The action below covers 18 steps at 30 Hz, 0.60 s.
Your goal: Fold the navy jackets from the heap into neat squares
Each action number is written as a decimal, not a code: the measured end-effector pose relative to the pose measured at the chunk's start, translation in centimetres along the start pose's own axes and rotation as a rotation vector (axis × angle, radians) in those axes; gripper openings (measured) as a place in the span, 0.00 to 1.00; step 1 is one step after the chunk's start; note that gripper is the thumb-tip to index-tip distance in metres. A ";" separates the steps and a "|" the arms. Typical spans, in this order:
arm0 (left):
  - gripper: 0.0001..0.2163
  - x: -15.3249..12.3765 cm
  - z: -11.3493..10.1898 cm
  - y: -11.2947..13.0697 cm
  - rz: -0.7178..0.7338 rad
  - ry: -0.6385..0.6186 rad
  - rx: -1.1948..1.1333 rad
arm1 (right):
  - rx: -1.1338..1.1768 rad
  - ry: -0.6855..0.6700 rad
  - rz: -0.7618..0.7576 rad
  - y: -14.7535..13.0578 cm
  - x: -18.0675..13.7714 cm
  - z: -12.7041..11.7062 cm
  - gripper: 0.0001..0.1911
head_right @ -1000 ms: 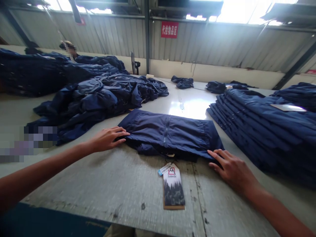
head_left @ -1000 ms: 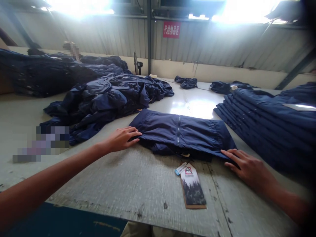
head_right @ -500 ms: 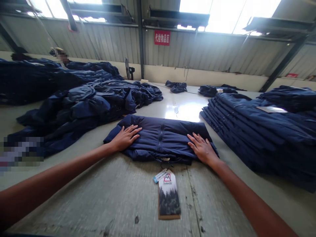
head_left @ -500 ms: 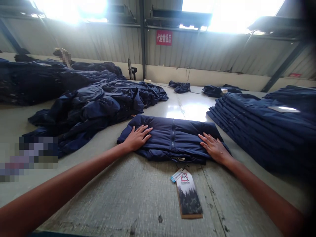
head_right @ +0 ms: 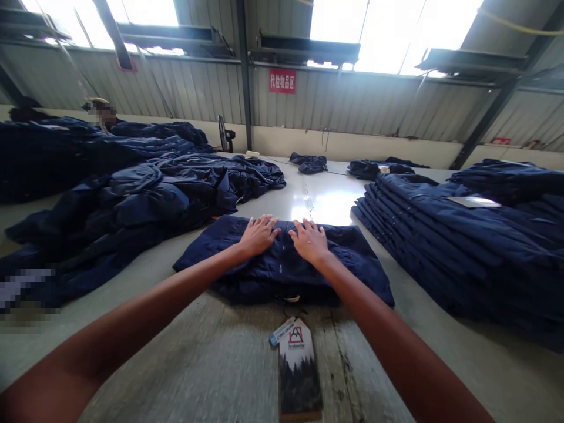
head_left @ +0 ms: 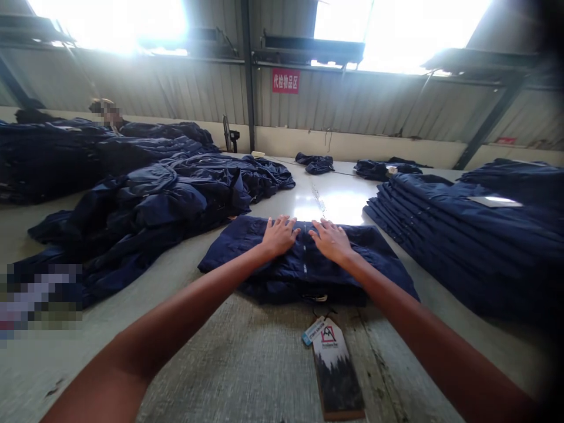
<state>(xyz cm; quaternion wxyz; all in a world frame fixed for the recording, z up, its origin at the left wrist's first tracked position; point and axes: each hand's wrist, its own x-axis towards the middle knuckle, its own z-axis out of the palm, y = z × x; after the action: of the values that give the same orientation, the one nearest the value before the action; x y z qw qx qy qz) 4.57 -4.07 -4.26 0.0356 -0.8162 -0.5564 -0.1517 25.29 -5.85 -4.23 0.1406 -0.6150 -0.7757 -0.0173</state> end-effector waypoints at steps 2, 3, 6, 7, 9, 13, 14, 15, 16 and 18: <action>0.27 0.2 2.0 0.4 0.003 -0.025 -0.002 | 0.019 -0.054 0.060 -0.4 0.5 1.9 0.32; 0.28 0.2 2.8 0.4 0.003 -0.035 -0.004 | 0.030 -0.070 0.081 -0.3 0.6 2.7 0.32; 0.28 -0.3 4.1 -0.1 -0.010 -0.036 0.000 | 0.044 -0.064 0.111 0.8 0.4 4.0 0.34; 0.29 -0.4 4.2 -0.2 -0.016 -0.030 0.003 | 0.037 -0.054 0.112 1.3 0.4 4.0 0.34; 0.29 -0.4 4.2 -0.4 -0.017 -0.027 0.007 | 0.004 -0.042 0.123 2.8 0.4 3.7 0.34; 0.31 -0.4 3.4 -1.9 0.026 -0.057 0.002 | -0.063 -0.069 0.211 6.7 0.7 2.7 0.33; 0.31 -0.5 3.1 -2.7 0.037 -0.063 0.009 | -0.072 -0.079 0.226 7.7 0.7 2.6 0.33; 0.30 -0.7 2.8 -3.6 0.043 -0.069 0.022 | -0.079 -0.084 0.235 8.6 0.7 2.5 0.32; 0.30 -0.9 2.5 -4.6 0.045 -0.077 0.038 | -0.087 -0.081 0.240 9.4 0.7 2.4 0.32; 0.28 -1.4 1.9 -6.6 0.029 -0.097 0.062 | -0.104 -0.050 0.251 10.8 0.6 2.5 0.32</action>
<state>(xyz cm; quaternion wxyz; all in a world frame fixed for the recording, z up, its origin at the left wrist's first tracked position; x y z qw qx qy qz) -1.58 -2.34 -7.23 0.0360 -0.8290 -0.5502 -0.0939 35.03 -2.14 -8.01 0.0902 -0.7139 -0.6939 -0.0245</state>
